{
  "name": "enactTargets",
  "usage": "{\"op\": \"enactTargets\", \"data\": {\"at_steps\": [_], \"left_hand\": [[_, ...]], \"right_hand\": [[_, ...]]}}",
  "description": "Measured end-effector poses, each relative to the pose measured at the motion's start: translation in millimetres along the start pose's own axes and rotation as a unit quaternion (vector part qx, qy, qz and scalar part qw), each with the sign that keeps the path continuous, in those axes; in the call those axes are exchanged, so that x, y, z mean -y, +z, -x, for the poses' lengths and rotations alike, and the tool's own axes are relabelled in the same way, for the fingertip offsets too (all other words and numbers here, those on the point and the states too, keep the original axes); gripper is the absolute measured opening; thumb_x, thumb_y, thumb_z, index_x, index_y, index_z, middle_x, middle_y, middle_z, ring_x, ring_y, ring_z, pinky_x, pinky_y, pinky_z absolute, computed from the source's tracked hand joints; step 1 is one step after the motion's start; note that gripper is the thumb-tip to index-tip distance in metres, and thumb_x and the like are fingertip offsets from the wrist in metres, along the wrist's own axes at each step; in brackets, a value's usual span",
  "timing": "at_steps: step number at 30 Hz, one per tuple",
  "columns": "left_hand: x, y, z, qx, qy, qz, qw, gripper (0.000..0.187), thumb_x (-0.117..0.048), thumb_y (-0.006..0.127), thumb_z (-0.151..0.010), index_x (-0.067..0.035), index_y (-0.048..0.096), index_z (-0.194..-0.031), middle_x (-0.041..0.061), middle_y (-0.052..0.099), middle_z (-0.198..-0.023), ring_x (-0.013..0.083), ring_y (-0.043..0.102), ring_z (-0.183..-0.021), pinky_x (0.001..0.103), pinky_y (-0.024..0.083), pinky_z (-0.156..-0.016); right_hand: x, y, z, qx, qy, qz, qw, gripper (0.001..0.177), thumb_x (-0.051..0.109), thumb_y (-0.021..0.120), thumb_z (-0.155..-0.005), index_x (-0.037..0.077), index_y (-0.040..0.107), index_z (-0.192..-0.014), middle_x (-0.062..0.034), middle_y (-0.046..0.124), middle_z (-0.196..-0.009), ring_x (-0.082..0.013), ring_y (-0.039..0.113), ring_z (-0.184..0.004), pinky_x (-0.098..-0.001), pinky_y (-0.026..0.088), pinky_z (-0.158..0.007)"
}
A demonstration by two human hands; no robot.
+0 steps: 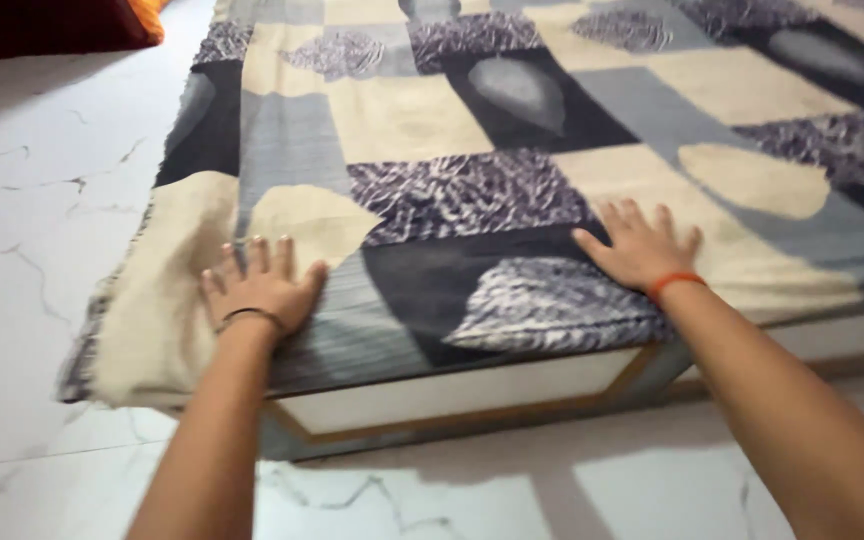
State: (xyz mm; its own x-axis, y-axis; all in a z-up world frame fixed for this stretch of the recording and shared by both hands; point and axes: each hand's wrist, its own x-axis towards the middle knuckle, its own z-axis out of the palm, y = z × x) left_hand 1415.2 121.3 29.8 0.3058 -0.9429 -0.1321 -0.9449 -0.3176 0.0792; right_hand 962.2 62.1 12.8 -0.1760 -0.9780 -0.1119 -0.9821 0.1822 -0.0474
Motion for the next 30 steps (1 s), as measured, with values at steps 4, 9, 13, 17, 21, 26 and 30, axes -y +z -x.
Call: {"op": "enactTargets", "data": {"at_steps": [4, 9, 13, 17, 21, 26, 30], "left_hand": [[-5.9, 3.1, 5.1, -0.023, 0.011, 0.003, 1.0, 0.083, -0.074, 0.029, -0.093, -0.03, 0.019, -0.162, 0.005, 0.006, -0.171, 0.0347, -0.005, -0.157, 0.058, -0.005, -0.122], [-9.7, 3.9, 8.7, -0.033, 0.015, 0.007, 0.999, 0.082, -0.071, 0.03, -0.094, -0.027, 0.02, -0.162, 0.007, 0.007, -0.171, 0.0357, -0.004, -0.156, 0.059, -0.006, -0.121], [-10.6, 3.6, 7.9, -0.05, 0.01, 0.012, 0.999, 0.081, -0.07, 0.032, -0.094, -0.025, 0.022, -0.161, 0.009, 0.009, -0.17, 0.0334, -0.001, -0.157, 0.059, -0.005, -0.121], [-9.0, 13.1, 4.6, -0.078, 0.013, 0.036, 0.996, 0.074, -0.063, 0.035, -0.096, -0.024, 0.031, -0.158, 0.007, 0.016, -0.168, 0.0287, 0.005, -0.157, 0.057, -0.001, -0.123], [-7.3, 18.7, -1.0, -0.139, -0.004, 0.077, 0.987, 0.055, -0.045, 0.041, -0.101, -0.02, 0.051, -0.149, 0.008, 0.033, -0.167, 0.0283, 0.017, -0.158, 0.057, 0.006, -0.126], [-14.5, 8.1, 14.8, -0.196, -0.1, 0.022, 0.975, 0.047, -0.04, 0.044, -0.099, -0.019, 0.063, -0.136, 0.008, 0.033, -0.164, 0.0426, 0.013, -0.155, 0.064, 0.003, -0.122], [-6.3, -8.5, 22.5, -0.15, -0.113, 0.056, 0.981, 0.056, -0.047, 0.048, -0.091, -0.023, 0.058, -0.14, 0.011, 0.029, -0.164, 0.0444, 0.013, -0.151, 0.066, 0.008, -0.113]], "right_hand": [[88.4, 7.3, 23.7, -0.001, -0.068, 0.005, 0.998, 0.085, 0.076, 0.032, -0.091, 0.032, 0.017, -0.163, 0.0014, 0.007, -0.172, -0.0361, 0.007, -0.157, -0.0736, 0.005, -0.117], [128.0, 11.6, 35.3, 0.013, -0.123, 0.0, 0.992, 0.079, 0.071, 0.029, -0.094, 0.035, 0.015, -0.162, -0.001, 0.003, -0.172, -0.0397, 0.001, -0.156, -0.0721, -0.001, -0.117], [158.5, 9.9, 45.1, 0.019, -0.161, 0.007, 0.987, 0.078, 0.07, 0.03, -0.095, 0.034, 0.015, -0.163, -0.0002, 0.003, -0.172, -0.0413, 0.0, -0.156, -0.074, 0.0, -0.117], [211.2, 18.9, 43.9, 0.003, -0.232, 0.006, 0.973, 0.073, 0.064, 0.031, -0.097, 0.032, 0.017, -0.162, -0.0017, 0.003, -0.172, -0.0395, 0.001, -0.157, -0.0777, 0.001, -0.114], [257.0, 23.1, 45.9, -0.018, -0.311, -0.006, 0.95, 0.07, 0.054, 0.032, -0.099, 0.029, 0.018, -0.163, -0.0017, 0.008, -0.172, -0.042, 0.003, -0.156, -0.0783, 0.002, -0.114], [298.5, 28.0, 67.1, 0.016, -0.373, 0.007, 0.928, 0.065, 0.049, 0.03, -0.101, 0.031, 0.017, -0.162, -0.0003, 0.005, -0.172, -0.0395, 0.005, -0.156, -0.0781, 0.003, -0.114], [312.6, 35.7, 80.3, -0.001, -0.389, 0.015, 0.921, 0.063, 0.043, 0.031, -0.1, 0.033, 0.02, -0.161, 0.0021, 0.01, -0.172, -0.0335, 0.008, -0.158, -0.0743, 0.005, -0.117]]}}
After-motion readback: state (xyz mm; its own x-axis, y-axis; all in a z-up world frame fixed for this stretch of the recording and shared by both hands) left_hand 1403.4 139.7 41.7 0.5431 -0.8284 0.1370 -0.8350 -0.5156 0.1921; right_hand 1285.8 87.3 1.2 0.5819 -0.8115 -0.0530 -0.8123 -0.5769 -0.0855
